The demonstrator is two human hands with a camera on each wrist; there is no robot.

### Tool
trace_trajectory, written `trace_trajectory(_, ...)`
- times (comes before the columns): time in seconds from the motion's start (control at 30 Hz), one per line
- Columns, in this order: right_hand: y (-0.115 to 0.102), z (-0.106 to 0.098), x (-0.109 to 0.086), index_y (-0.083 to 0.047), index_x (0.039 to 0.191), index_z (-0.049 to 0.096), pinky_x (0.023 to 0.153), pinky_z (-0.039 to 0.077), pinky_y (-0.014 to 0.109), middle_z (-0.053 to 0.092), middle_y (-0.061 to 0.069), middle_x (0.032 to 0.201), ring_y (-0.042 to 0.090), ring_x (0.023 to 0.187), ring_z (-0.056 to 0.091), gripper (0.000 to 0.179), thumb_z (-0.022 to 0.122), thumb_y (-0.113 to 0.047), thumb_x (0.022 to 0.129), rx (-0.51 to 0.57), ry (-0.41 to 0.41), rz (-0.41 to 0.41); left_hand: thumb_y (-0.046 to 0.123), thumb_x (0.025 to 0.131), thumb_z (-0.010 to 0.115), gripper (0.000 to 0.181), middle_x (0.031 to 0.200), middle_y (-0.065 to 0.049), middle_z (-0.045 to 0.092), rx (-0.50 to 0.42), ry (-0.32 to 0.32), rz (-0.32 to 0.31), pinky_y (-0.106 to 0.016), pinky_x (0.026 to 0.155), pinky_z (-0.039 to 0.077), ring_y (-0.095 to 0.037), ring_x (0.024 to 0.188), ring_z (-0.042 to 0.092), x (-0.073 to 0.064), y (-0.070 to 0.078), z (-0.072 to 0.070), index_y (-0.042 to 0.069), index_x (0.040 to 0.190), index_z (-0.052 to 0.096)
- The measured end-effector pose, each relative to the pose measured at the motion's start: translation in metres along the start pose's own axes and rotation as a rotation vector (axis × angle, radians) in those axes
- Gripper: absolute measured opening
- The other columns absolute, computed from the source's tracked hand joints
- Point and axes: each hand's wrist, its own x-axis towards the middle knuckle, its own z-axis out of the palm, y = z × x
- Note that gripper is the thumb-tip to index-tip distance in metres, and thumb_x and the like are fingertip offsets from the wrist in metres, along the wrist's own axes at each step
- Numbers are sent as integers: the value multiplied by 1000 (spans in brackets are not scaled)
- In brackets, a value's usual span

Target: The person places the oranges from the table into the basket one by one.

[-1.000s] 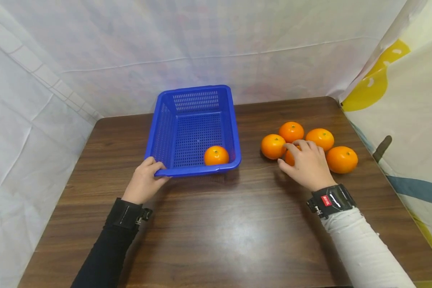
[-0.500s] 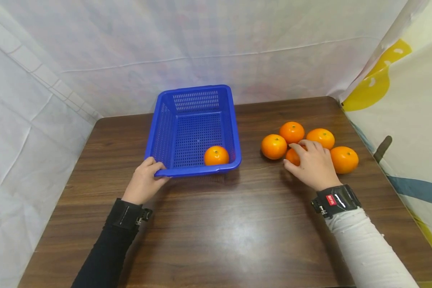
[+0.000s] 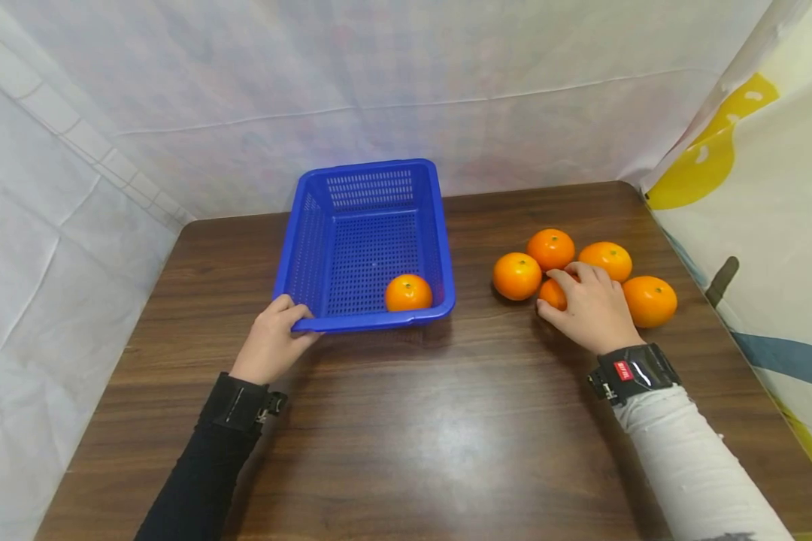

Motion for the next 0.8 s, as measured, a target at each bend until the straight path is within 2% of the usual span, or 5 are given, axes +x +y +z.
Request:
trace_trajectory(0.17,3,0,2,-7,134,58,90,42,67,52,25,129,49,117,47,58,67,-46,91,8,-29,10,9,79,84,16,80,-3,49,0,2,-3,-34,67,48,-19,73,49,1,1,0,7,84,68)
trace_trajectory(0.43,3,5,2,-7,142,49,88,45,71,42,29,137,50,123,42,68,68,-48,91,49,-124,66,10,79,84,17,81,-4,51,7,-9,-23,-34,67,47,-20,73,50,0,3,-2,7,84,68)
trace_trajectory(0.8,4,13,0,-8,144,42,88,44,73,36,31,141,54,125,37,68,66,-45,92,74,-128,86,9,79,84,17,82,-3,51,8,-11,-29,-33,67,48,-20,73,50,-1,3,-2,7,85,68)
